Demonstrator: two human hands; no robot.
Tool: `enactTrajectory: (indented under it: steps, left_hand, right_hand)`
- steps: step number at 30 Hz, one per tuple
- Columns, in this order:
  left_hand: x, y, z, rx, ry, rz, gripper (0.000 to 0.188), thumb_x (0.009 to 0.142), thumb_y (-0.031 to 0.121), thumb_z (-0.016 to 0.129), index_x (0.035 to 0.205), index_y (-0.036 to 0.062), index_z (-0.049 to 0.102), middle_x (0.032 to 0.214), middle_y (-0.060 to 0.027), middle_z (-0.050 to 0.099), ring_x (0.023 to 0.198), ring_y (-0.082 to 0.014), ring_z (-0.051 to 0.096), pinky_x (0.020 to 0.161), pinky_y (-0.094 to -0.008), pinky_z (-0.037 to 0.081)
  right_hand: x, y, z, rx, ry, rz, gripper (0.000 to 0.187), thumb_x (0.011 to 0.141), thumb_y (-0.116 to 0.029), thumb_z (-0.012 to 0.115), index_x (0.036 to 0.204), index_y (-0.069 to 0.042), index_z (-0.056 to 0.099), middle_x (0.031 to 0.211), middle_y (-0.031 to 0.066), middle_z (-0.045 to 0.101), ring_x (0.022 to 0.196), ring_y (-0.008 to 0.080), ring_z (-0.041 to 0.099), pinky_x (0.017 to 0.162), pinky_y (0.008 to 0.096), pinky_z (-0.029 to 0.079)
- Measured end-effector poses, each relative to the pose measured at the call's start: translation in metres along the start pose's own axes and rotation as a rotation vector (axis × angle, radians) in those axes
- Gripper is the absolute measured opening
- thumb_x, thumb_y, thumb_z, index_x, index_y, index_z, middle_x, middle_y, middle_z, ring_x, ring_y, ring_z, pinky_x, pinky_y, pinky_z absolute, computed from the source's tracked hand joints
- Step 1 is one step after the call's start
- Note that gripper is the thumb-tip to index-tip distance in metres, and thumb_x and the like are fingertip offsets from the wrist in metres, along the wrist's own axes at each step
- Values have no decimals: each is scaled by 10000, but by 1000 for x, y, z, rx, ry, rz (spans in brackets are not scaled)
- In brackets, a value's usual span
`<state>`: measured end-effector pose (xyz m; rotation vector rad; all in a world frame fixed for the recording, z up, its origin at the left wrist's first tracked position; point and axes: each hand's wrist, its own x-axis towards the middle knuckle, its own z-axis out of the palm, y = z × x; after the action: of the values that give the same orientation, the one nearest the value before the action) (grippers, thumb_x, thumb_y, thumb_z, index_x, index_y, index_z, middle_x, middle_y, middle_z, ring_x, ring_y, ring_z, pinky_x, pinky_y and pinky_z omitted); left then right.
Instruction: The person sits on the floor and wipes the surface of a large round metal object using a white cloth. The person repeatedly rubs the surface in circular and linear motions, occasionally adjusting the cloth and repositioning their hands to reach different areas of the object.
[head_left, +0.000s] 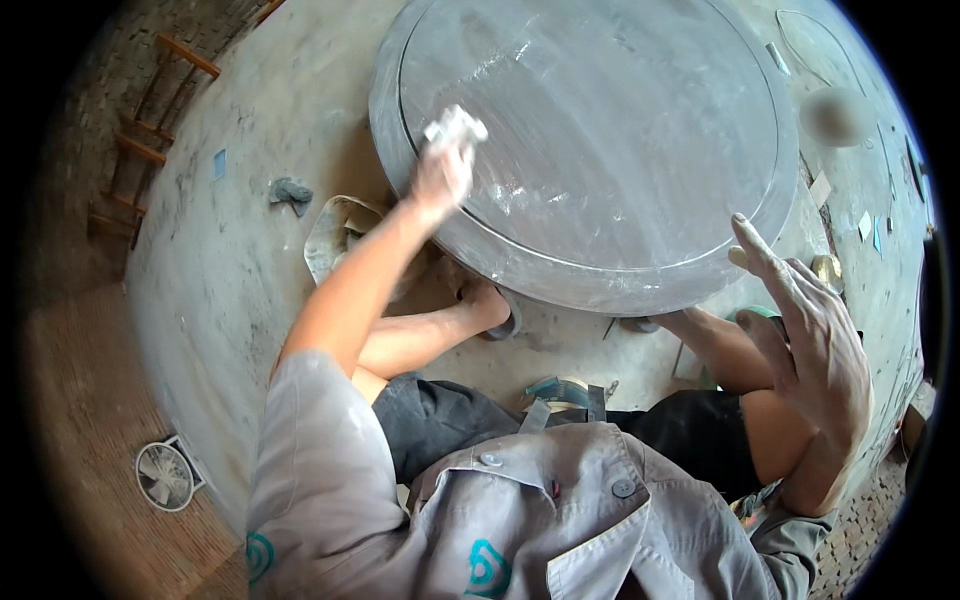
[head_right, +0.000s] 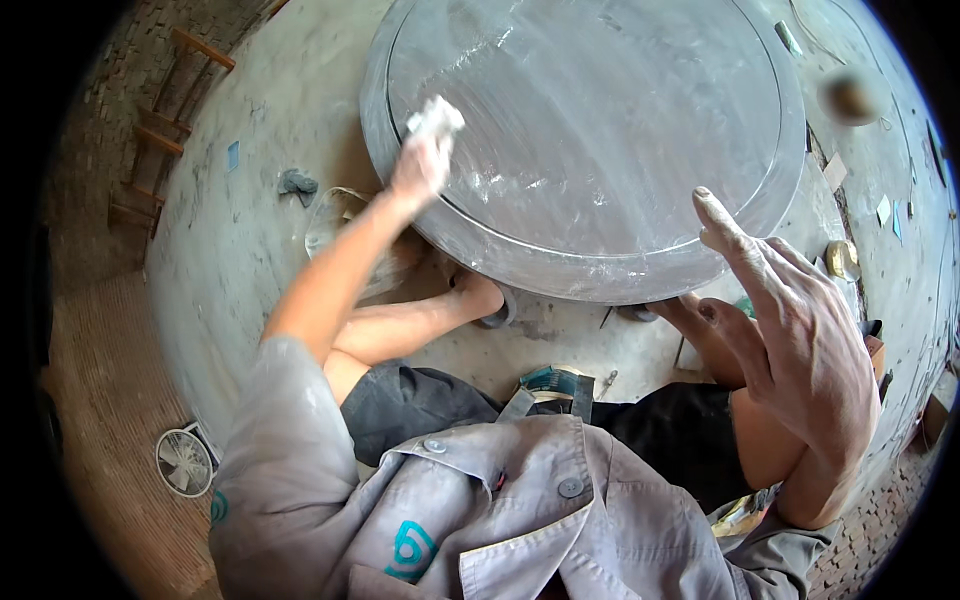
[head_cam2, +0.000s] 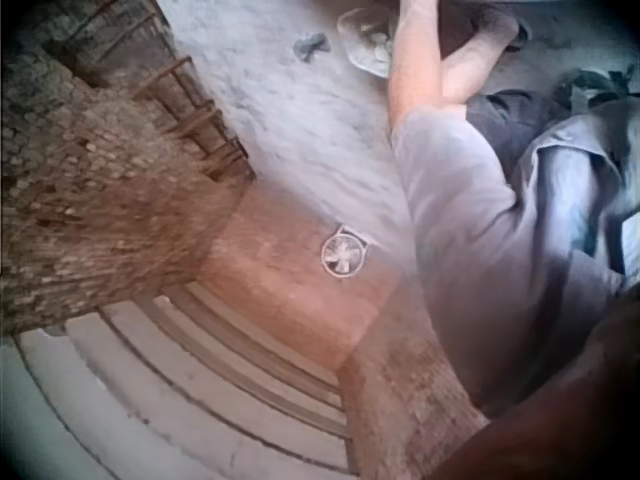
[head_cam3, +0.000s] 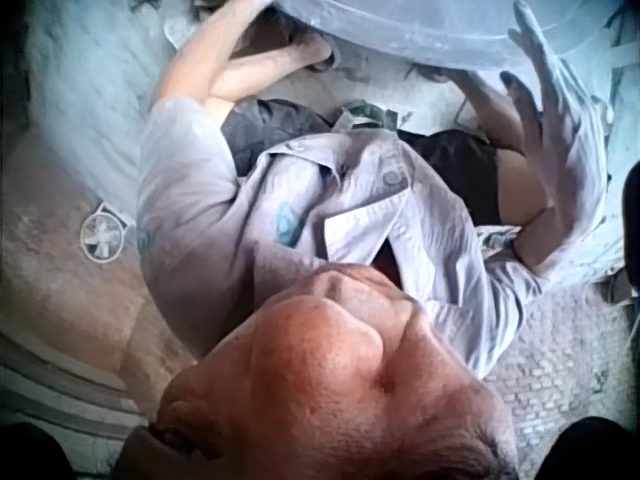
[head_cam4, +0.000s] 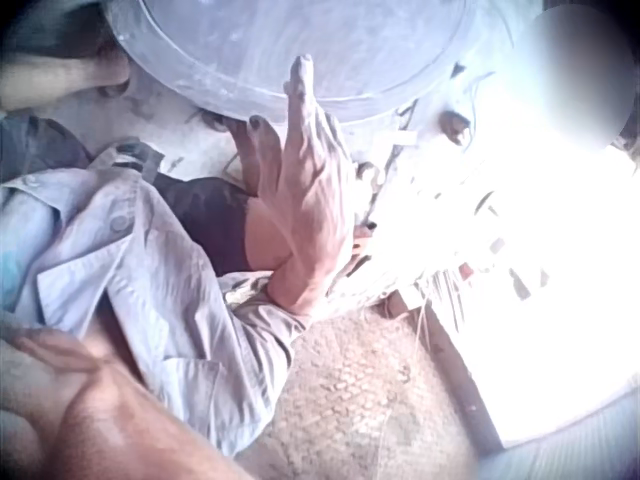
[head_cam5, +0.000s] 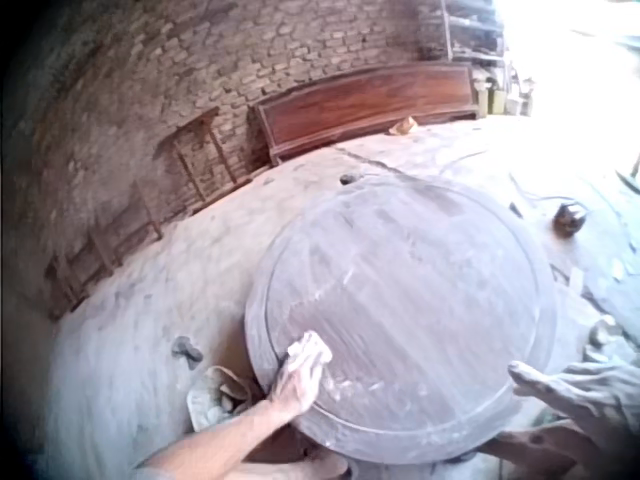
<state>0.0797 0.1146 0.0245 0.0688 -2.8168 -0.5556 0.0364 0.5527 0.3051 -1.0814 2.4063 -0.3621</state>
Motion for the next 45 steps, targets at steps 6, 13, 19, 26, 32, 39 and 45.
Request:
enactTrajectory:
  steps: [6, 13, 19, 26, 32, 39, 45]
  left_hand:
    - [-52, 67, 14, -57, -21, 186, 451, 993, 68, 544, 1417, -85, 549, 1498, -332, 491, 1465, -416, 427, 1267, -445, 285]
    - [5, -17, -14, -24, 15, -72, 371, 1015, 112, 529, 1327, -67, 620, 1450, -300, 551, 1410, -385, 501, 1223, -422, 368]
    - [-77, 67, -3, -111, -116, 106, 446, 966, 84, 590, 1380, -84, 591, 1510, -331, 480, 1454, -427, 440, 1244, -482, 317]
    - [-46, 7, 6, 3, 18, -61, 412, 1041, 152, 507, 1402, -26, 595, 1568, -284, 435, 1496, -407, 375, 1262, -455, 284]
    - [-50, 19, -12, -73, -15, -73, 435, 1041, 146, 511, 1433, -37, 549, 1559, -285, 446, 1492, -405, 386, 1268, -455, 282]
    - [-93, 58, -10, -50, -28, 65, 400, 1042, 115, 513, 1402, -50, 568, 1504, -311, 494, 1467, -415, 421, 1240, -473, 325]
    - [-22, -21, -23, -24, -23, -125, 382, 1041, 121, 506, 1373, -46, 598, 1512, -306, 485, 1438, -431, 445, 1232, -471, 334]
  right_hand:
    - [-10, 12, 7, -62, 68, 35, 712, 905, -76, 643, 1572, -13, 402, 1325, 229, 657, 1263, 389, 609, 1079, 474, 464]
    - [-3, 0, 9, -36, 26, -11, 719, 911, -89, 637, 1580, -8, 387, 1270, 224, 672, 1127, 389, 640, 1003, 475, 482]
    - [-6, 12, 9, -33, 102, -23, 739, 901, -89, 637, 1586, -5, 374, 1246, 225, 680, 1085, 378, 647, 977, 469, 488]
    - [-3, 5, 13, -23, 53, -37, 739, 882, -78, 640, 1572, 5, 391, 1271, 234, 674, 1111, 396, 646, 993, 481, 490]
    - [-4, 11, 5, -59, 89, -85, 731, 889, -86, 646, 1569, 6, 393, 1285, 227, 672, 1165, 398, 642, 1000, 482, 489]
    - [-1, 12, 5, -33, 42, -32, 738, 871, -52, 642, 1564, 12, 398, 1284, 225, 673, 1164, 402, 641, 1008, 481, 485]
    - [2, 3, -1, -15, 7, -77, 732, 860, -39, 637, 1555, 17, 413, 1292, 225, 671, 1156, 407, 642, 1013, 481, 484]
